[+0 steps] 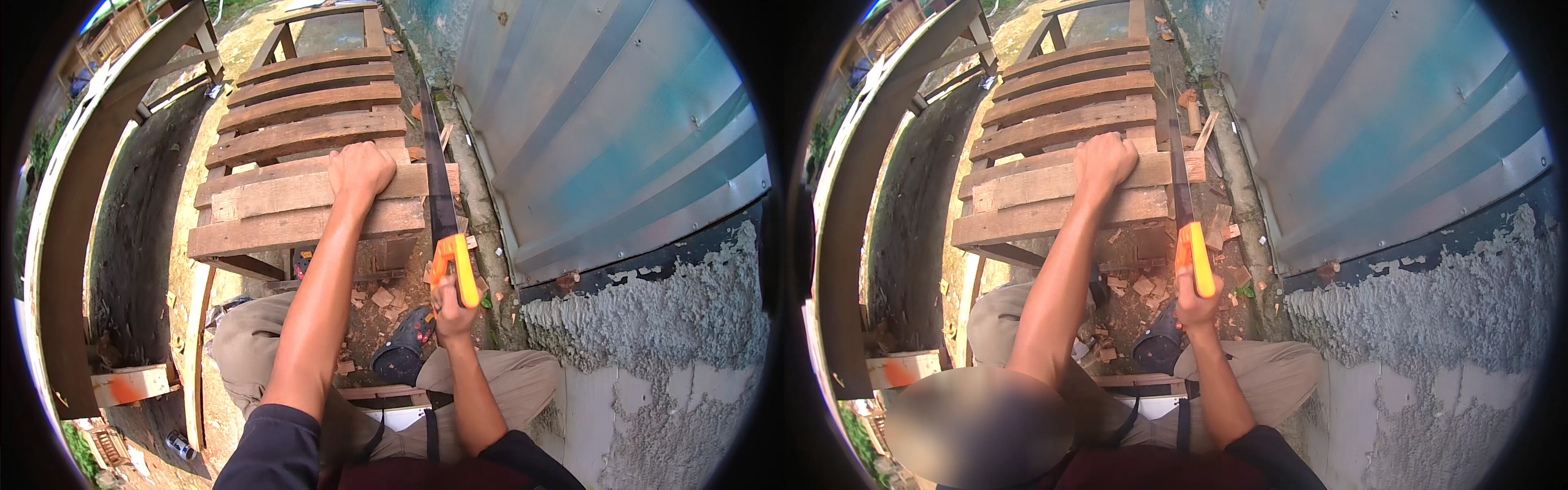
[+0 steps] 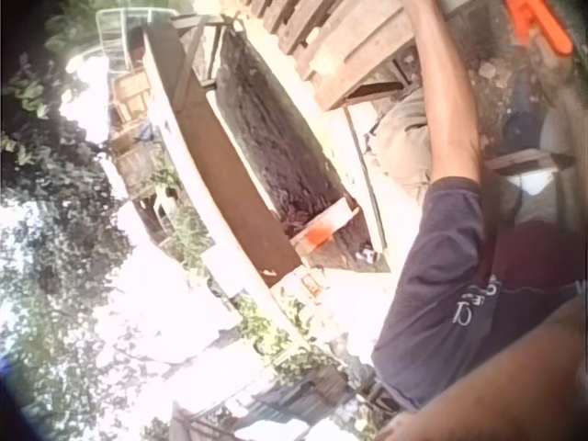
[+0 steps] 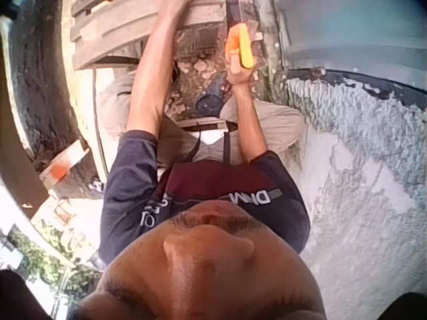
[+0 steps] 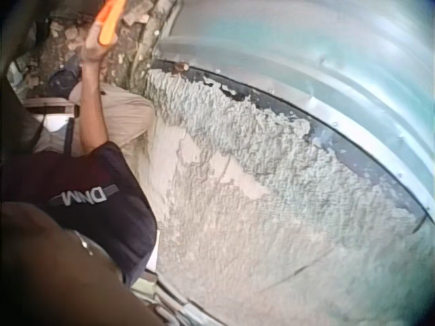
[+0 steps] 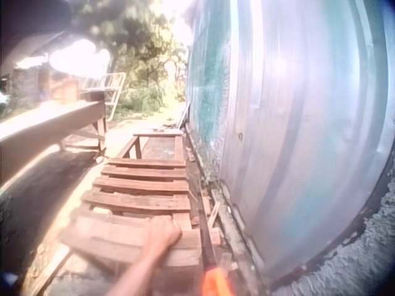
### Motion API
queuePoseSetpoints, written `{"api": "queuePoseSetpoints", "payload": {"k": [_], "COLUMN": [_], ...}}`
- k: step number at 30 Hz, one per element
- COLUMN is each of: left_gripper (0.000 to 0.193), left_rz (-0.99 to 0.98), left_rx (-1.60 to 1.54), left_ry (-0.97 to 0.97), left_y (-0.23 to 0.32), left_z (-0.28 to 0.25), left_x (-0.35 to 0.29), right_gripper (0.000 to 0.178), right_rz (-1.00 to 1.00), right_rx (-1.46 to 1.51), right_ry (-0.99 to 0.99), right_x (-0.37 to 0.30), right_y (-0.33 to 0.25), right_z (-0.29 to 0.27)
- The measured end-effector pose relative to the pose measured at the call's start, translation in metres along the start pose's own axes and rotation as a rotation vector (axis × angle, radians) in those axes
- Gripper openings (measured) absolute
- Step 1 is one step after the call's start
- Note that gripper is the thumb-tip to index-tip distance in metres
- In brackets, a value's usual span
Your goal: The person saws a wooden plank on a pallet using a hand saw, then uses a knife to split the cut piece. The person places the cut plank on the pallet and continues to split the wood with the knife.
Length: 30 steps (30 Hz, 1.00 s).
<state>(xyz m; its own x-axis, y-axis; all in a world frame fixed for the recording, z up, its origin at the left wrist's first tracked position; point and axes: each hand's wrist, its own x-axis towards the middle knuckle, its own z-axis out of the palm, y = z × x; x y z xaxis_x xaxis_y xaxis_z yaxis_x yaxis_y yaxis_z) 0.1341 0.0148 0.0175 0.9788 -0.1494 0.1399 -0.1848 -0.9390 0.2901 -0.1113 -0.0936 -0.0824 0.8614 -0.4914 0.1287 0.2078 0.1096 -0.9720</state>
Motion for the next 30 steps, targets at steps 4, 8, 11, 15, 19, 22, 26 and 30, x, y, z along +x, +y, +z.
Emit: {"api": "queuePoseSetpoints", "payload": {"k": [4,8,11,15,19,22,26,30], "left_gripper": [0.039,0.039,0.039,0.040,0.041,0.041,0.042,0.045], "left_rz": [-0.003,0.005,0.015,0.010,0.014,0.012,0.003,-0.025], "left_rx": [-0.005,-0.025,-0.034,-0.018,-0.039,-0.046,-0.034,0.003], "left_ry": [-0.025,0.020,0.048,0.055,0.039,0.037,0.014,-0.041], "left_y": [-0.001,-0.007,-0.005,-0.010,-0.001,-0.003,-0.006,-0.002], "left_z": [0.000,0.002,0.007,0.004,0.004,0.004,0.001,0.000], "left_x": [0.002,0.000,0.001,0.000,0.001,0.005,-0.001,-0.003], "right_gripper": [0.015,0.012,0.020,0.017,0.021,0.023,0.022,0.017], "right_rz": [-0.045,-0.219,-0.224,-0.138,-0.071,-0.067,-0.112,-0.234], "right_rx": [-0.115,-0.429,-0.471,-0.377,-0.091,-0.113,-0.323,-0.446], "right_ry": [-0.031,-0.053,-0.052,-0.057,0.030,0.016,-0.027,-0.069], "right_x": [0.060,-0.058,-0.149,-0.114,0.032,0.040,-0.068,-0.153], "right_y": [-0.018,0.009,0.022,0.018,0.009,0.007,0.008,0.014], "right_z": [0.021,-0.021,-0.056,-0.051,0.011,0.013,-0.035,-0.067]}}
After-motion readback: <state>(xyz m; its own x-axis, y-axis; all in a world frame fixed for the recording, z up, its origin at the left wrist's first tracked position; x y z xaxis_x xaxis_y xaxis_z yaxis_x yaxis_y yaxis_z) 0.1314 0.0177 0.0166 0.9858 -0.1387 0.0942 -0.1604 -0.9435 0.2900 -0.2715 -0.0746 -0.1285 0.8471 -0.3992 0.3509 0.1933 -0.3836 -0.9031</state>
